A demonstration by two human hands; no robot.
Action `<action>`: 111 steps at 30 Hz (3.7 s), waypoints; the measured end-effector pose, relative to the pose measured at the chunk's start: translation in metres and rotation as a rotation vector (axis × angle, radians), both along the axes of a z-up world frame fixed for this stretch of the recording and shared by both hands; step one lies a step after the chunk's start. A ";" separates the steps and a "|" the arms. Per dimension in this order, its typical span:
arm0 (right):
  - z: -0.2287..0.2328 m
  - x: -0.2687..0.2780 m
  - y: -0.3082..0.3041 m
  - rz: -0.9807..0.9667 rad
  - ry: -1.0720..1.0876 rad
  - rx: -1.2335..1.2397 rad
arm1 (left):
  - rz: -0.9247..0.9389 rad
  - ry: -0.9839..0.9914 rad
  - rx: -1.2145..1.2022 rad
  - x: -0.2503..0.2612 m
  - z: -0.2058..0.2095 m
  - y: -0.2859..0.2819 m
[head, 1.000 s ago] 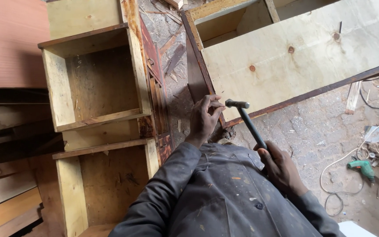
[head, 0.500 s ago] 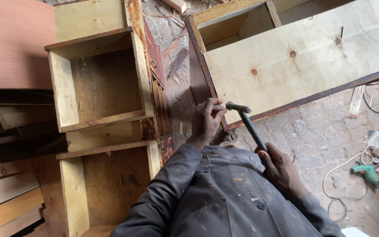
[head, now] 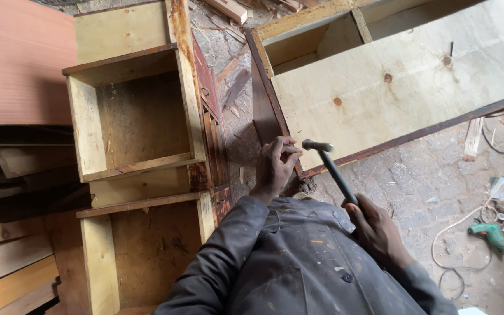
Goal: Hammering nails into a plywood board to attach it to a wooden furniture frame in a workshop.
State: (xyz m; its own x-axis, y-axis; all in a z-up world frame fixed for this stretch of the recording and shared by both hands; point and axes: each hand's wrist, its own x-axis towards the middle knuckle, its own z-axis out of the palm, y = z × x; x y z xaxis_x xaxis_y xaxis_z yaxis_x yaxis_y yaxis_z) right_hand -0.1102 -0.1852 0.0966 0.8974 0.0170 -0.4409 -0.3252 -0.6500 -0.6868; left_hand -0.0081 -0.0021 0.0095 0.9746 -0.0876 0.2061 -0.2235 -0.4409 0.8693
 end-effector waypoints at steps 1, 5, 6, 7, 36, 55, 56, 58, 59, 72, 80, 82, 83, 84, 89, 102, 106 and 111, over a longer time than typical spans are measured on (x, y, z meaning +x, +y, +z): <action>0.007 0.000 0.003 -0.057 -0.038 0.083 | -0.013 -0.057 -0.017 0.000 0.001 0.001; 0.005 0.004 0.005 -0.067 -0.022 0.102 | 0.001 -0.133 -0.095 0.003 0.004 0.002; 0.001 0.004 0.004 -0.037 0.059 0.019 | 0.018 -0.049 -0.063 0.001 -0.001 0.001; -0.003 0.004 0.003 -0.007 0.140 -0.065 | 0.035 0.034 -0.030 -0.001 -0.007 -0.001; 0.000 -0.021 -0.020 -0.166 -0.310 0.335 | 0.177 0.813 -0.191 0.040 0.018 -0.001; 0.000 0.009 0.006 -0.149 0.194 -0.089 | 0.141 0.758 -0.260 0.038 -0.001 -0.001; 0.005 0.002 0.004 -0.144 0.207 -0.108 | 0.142 0.773 -0.278 0.036 0.004 -0.003; 0.010 -0.003 0.006 -0.309 -0.178 0.181 | 0.153 0.775 -0.278 0.037 0.012 0.002; 0.013 0.001 0.008 -0.289 -0.174 0.181 | 0.173 0.775 -0.287 0.037 0.016 0.002; 0.018 -0.005 0.019 -0.195 -0.408 0.350 | 0.115 0.796 -0.370 0.034 0.023 0.008; 0.007 0.002 0.021 -0.099 0.170 -0.321 | 0.100 0.774 -0.392 0.027 0.023 0.006; 0.003 -0.007 0.015 -0.099 -0.038 -0.172 | 0.109 0.819 -0.384 0.026 0.028 0.009; 0.022 -0.005 0.023 -0.084 -0.049 -0.175 | 0.119 0.807 -0.394 0.029 0.029 0.008; 0.040 -0.007 0.034 -0.196 -0.243 -0.061 | 0.108 0.822 -0.399 0.027 0.030 0.010; -0.010 -0.022 0.003 -0.297 -0.838 0.661 | 0.109 0.816 -0.407 0.020 0.023 0.007; -0.007 -0.024 0.016 -0.329 -0.571 0.161 | 0.126 0.844 -0.477 0.023 0.020 0.006; -0.015 0.001 0.012 0.018 0.166 -0.381 | 0.123 0.821 -0.490 0.023 0.016 0.007; 0.004 -0.007 0.018 -0.183 -0.239 0.131 | 0.107 0.843 -0.498 0.024 0.028 0.014</action>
